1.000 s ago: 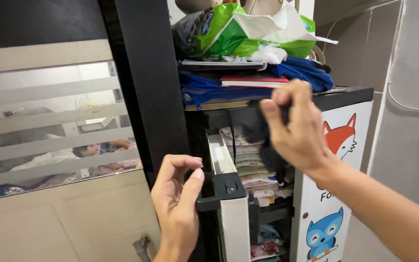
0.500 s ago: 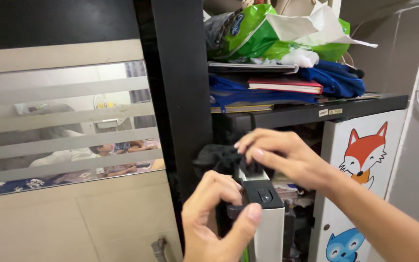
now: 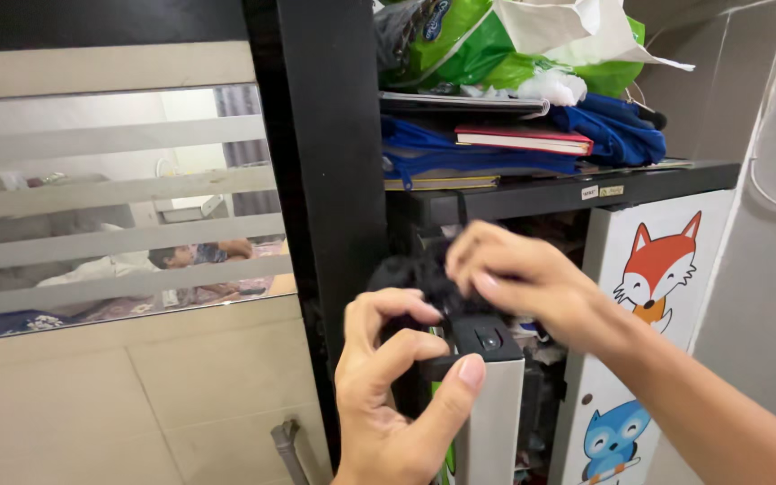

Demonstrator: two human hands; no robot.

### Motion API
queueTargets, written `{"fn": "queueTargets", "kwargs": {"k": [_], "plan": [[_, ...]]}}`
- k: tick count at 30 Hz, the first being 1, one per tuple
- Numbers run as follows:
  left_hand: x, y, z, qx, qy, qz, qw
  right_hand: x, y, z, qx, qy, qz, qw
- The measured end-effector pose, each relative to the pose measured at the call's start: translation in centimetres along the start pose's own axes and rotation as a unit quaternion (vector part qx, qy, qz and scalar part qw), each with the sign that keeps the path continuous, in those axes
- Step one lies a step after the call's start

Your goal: The person wipes the exterior of a small refrigerator with a dark cloth, then opens the door to wipe the handle and frame. They proceed to remove items from the top of the fridge, including a handbag, a package of diapers, and several books and folders, stacking them into a pile.

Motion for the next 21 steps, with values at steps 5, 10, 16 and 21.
{"fn": "queueTargets", "kwargs": {"k": [5, 10, 16, 21], "plan": [[0.4, 0.2, 0.2, -0.02, -0.006, 0.018, 1.0, -1.0, 0.5, 0.0, 0.022, 0.032, -0.006, 0.999], [0.5, -0.4, 0.5, -0.042, -0.007, 0.011, 0.999, 3.1, 5.9, -0.3, -0.039, 0.096, 0.012, 0.995], [0.0, -0.4, 0.3, -0.021, -0.018, -0.001, 1.0, 4.2, 8.0, -0.4, -0.063, 0.078, 0.04, 0.994], [0.1, -0.5, 0.1, -0.018, -0.027, 0.004, 0.999, 1.5, 3.1, -0.3, 0.03, 0.043, 0.066, 0.996]]}}
Point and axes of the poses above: each hand's wrist, its own x-axis towards the middle knuckle, its own z-axis out of the palm, y = z × x, the point moved 5 cm from there along x, towards the middle knuckle, and after that the axes turned 3 degrees about -y, right-handed, at the moved point
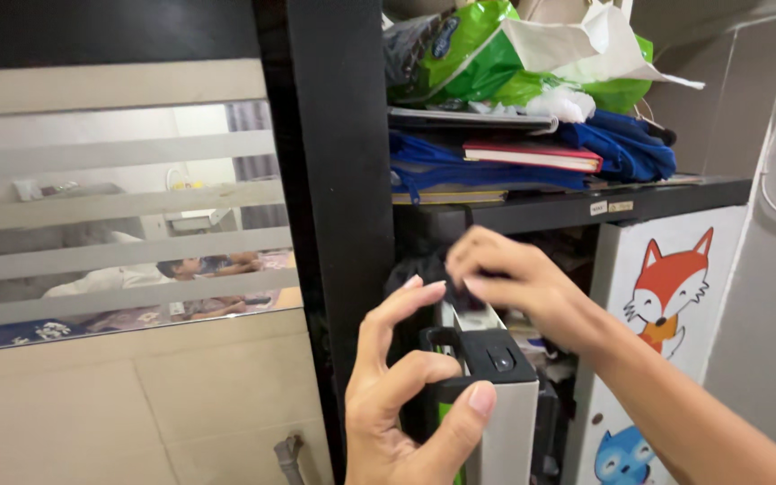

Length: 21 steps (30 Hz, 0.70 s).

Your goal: The person wipes the exterior of a small refrigerator with a dark cloth, then opens the door to wipe the handle and frame. They proceed to remove items from the top of the fridge, including a handbag, a package of diapers, and several books and folders, stacking them into a pile.

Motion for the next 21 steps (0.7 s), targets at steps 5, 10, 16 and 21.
{"fn": "queueTargets", "kwargs": {"k": [5, 10, 16, 21], "plan": [[0.3, 0.2, 0.2, -0.015, 0.007, 0.015, 1.0, -2.4, -1.8, 0.0, -0.014, 0.017, -0.106, 0.994], [0.2, 0.4, 0.2, -0.021, 0.006, 0.003, 1.0, 0.7, 2.9, -1.6, 0.04, 0.242, 0.023, 0.969], [0.0, 0.5, 0.4, -0.005, 0.021, -0.024, 0.999, 2.2, 4.5, -4.3, 0.385, 0.356, 0.031, 0.851], [-0.1, 0.4, 0.4, 0.012, 0.025, -0.038, 0.999, 2.4, 4.5, -5.9, 0.353, 0.351, 0.03, 0.867]]}}
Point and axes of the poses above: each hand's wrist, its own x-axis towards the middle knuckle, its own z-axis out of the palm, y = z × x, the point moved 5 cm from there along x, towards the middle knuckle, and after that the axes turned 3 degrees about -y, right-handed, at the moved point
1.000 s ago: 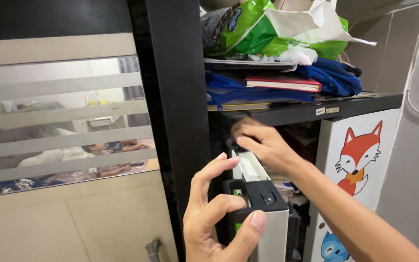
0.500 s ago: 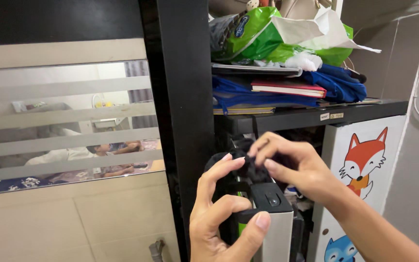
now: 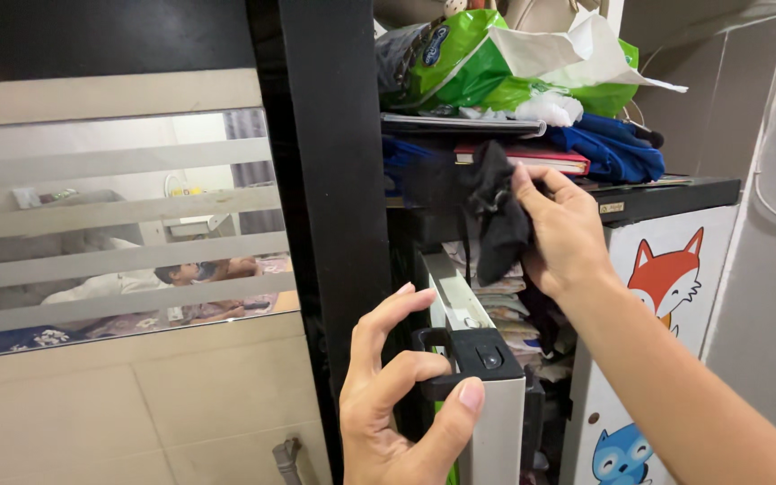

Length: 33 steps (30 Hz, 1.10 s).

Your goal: The person wipes the exterior of a small refrigerator with a dark cloth, then opens the door to wipe the handle and frame. They proceed to remove items from the top of the fridge, including a handbag, a package of diapers, and several books and folders, stacking them into a pile.

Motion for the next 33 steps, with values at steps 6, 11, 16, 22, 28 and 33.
{"fn": "queueTargets", "kwargs": {"k": [6, 11, 16, 22, 28, 33], "plan": [[-0.2, -0.3, -0.3, 0.021, -0.003, 0.023, 1.0, -4.5, -1.6, 2.6, -0.238, -0.122, -0.056, 0.962], [-0.2, -0.7, -0.1, 0.013, 0.003, 0.04, 0.999, -7.8, -0.9, 4.2, -0.319, -0.352, -0.131, 0.87], [-0.2, -0.8, 0.0, 0.008, 0.006, 0.035, 0.999, -2.7, 3.9, 3.4, -0.418, -0.284, -0.092, 0.858], [-0.4, -0.4, -0.3, 0.02, -0.004, 0.036, 0.999, -5.5, 1.0, 4.9, -0.36, -0.35, -0.086, 0.861], [-0.4, -0.5, 0.1, 0.021, -0.001, 0.034, 0.999, -11.2, -2.4, 3.5, -0.27, -0.329, -0.047, 0.904], [0.1, -0.7, 0.5, 0.021, 0.025, 0.063, 0.997, -8.7, -0.4, 3.2, -0.279, -0.341, -0.114, 0.89]]}}
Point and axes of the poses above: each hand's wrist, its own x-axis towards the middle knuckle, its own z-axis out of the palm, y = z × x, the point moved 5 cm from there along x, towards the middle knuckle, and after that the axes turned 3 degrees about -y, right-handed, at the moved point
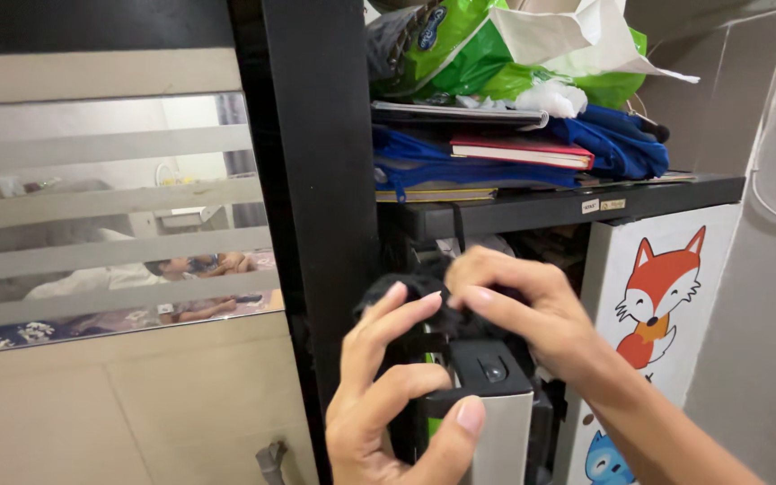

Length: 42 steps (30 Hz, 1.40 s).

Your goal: The person wipes the exterior of a small refrigerator with a dark cloth, then opens the door to wipe the handle and frame. They proceed to remove items from the top of the fridge, including a handbag, a package of diapers, and several books and folders, stacking them into a pile.

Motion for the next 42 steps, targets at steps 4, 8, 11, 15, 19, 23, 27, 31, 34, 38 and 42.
{"fn": "queueTargets", "kwargs": {"k": [4, 8, 11, 15, 19, 23, 27, 31, 34, 38, 42], "plan": [[0.1, 0.2, 0.0, 0.045, -0.018, 0.023, 0.999, 3.3, 4.9, -0.2, -0.058, 0.049, 0.075, 0.994], [0.2, 0.7, -0.3, 0.053, -0.026, 0.007, 0.998, 4.6, 6.9, 0.2, -0.035, 0.059, 0.114, 0.991], [0.2, 1.0, -0.2, 0.05, -0.026, 0.002, 0.998, 3.3, 5.2, 0.2, -0.026, 0.039, 0.131, 0.99], [0.1, 1.3, -0.3, 0.027, -0.022, -0.002, 0.999, 1.0, 0.0, 0.6, -0.064, 0.007, 0.097, 0.993], [0.4, 1.0, -0.2, 0.021, -0.031, 0.009, 0.999, -1.3, -2.1, 1.0, 0.035, -0.012, 0.047, 0.998], [0.7, 0.2, 0.1, -0.008, -0.009, 0.008, 1.0, 0.0, 0.2, 0.4, 0.035, -0.004, 0.01, 0.999], [0.2, -0.1, 0.4, -0.01, -0.007, 0.003, 1.0, 2.9, 5.5, 0.2, -0.002, 0.047, 0.089, 0.995], [0.4, 0.1, 0.3, 0.003, -0.013, 0.006, 1.0, 4.8, 8.8, -0.2, 0.032, 0.055, 0.113, 0.992], [0.1, 0.4, 0.3, 0.016, -0.02, -0.001, 1.0, 3.9, 8.7, -0.3, 0.037, 0.055, 0.117, 0.991], [-0.2, 0.6, 0.1, 0.012, -0.025, -0.003, 1.0, 3.0, 4.4, 0.4, 0.019, 0.036, 0.084, 0.996], [-0.1, 0.5, 0.1, 0.03, -0.025, -0.017, 0.999, 0.0, -1.4, 1.1, 0.01, -0.016, 0.03, 0.999]]}}
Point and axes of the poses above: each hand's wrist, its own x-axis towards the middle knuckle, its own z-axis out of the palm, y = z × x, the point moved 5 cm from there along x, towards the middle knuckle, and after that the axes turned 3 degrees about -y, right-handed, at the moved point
